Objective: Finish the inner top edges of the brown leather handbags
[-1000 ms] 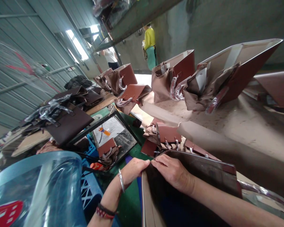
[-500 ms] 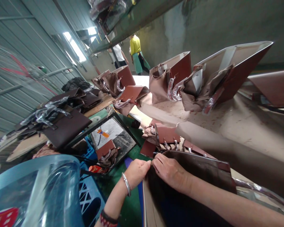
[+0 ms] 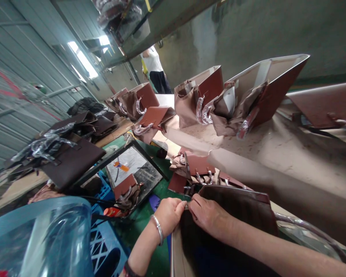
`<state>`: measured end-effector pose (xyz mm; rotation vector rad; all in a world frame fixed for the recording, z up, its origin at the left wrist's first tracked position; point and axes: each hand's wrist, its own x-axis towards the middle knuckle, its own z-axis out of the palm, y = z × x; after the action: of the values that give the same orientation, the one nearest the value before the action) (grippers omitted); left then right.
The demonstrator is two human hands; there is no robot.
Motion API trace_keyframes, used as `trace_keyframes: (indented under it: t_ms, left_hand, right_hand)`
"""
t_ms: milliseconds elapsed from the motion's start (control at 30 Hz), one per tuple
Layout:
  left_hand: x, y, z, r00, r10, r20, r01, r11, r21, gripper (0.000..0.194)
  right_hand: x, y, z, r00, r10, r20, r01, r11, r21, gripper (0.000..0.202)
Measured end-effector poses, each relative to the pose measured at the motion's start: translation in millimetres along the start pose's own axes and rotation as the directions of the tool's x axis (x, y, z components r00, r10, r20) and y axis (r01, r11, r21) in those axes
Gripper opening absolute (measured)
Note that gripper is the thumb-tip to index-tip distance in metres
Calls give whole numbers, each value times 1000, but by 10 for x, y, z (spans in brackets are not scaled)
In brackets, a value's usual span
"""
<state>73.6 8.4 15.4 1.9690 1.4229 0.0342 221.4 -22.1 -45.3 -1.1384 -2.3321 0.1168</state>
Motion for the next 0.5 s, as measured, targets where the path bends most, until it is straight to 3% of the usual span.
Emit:
trace_keyframes:
  t_ms: [133, 267, 400, 500]
  left_hand:
    - [-43, 7, -51, 999, 44, 25, -43, 998, -45, 31]
    - [-86, 0, -87, 1000, 9, 14, -9, 999, -43, 30]
    - [-98, 71, -76, 1000, 4, -18, -5, 1000, -27, 29]
    - [-108, 153, -71, 999, 25, -35, -26, 999, -19, 29]
  right_hand:
    - [-24, -63, -90, 982, 190, -17, -175, 933, 315, 14]
    - [-28, -147, -169, 849, 523, 78, -460, 656, 598, 14]
    - [58, -167, -122, 738, 607, 294, -629, 462, 625, 35]
    - [157, -163, -78, 692, 594, 411, -664, 300, 685, 37]
